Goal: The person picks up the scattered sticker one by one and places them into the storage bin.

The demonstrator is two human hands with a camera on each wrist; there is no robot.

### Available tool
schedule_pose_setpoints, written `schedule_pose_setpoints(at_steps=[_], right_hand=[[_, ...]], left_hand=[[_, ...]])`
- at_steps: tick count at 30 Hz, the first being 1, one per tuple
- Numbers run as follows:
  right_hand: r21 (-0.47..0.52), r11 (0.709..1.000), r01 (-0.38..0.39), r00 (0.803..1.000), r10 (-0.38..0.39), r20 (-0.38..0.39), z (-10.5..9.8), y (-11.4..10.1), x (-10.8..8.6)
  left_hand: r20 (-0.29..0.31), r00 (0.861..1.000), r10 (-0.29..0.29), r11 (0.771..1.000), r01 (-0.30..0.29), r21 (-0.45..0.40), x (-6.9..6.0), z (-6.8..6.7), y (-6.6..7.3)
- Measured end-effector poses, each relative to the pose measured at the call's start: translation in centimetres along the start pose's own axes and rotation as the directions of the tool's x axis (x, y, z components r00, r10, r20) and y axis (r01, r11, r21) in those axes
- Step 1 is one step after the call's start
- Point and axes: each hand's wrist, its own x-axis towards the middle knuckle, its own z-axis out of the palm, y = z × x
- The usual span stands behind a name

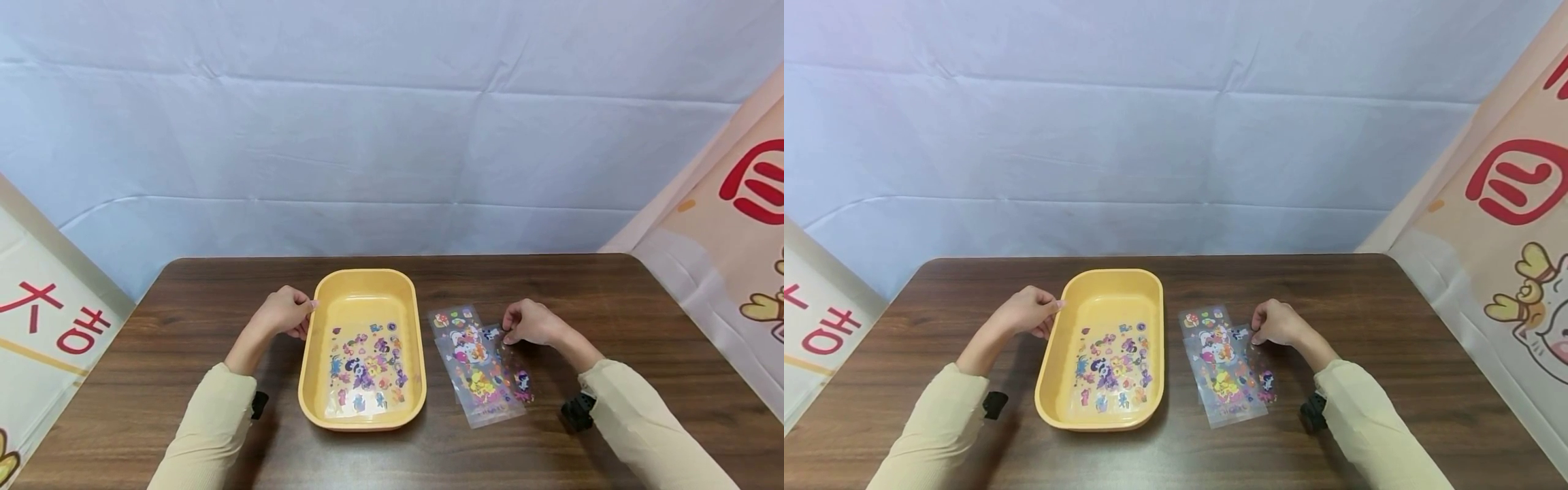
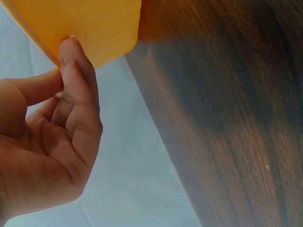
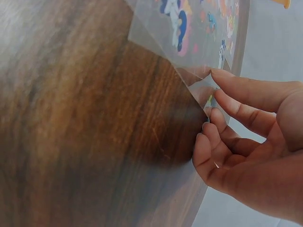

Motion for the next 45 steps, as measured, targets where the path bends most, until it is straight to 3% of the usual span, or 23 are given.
schedule_pose_setpoints(at_steps=[10, 45], right_hand=[[-0.021, 1.0, 0.021, 1.0, -0.022, -0.006, 0.06, 0.08, 0.09], [0.084, 0.995, 0.045, 0.999, -0.047, 0.016, 0.21, 0.13, -0.2]], left_hand=[[0.001, 1.0, -0.001, 1.0, 0.001, 0.003, 0.01, 0.0, -0.01], [0.004, 1.0, -0.023, 1.0, 0.023, -0.021, -0.17, -0.05, 0.2]])
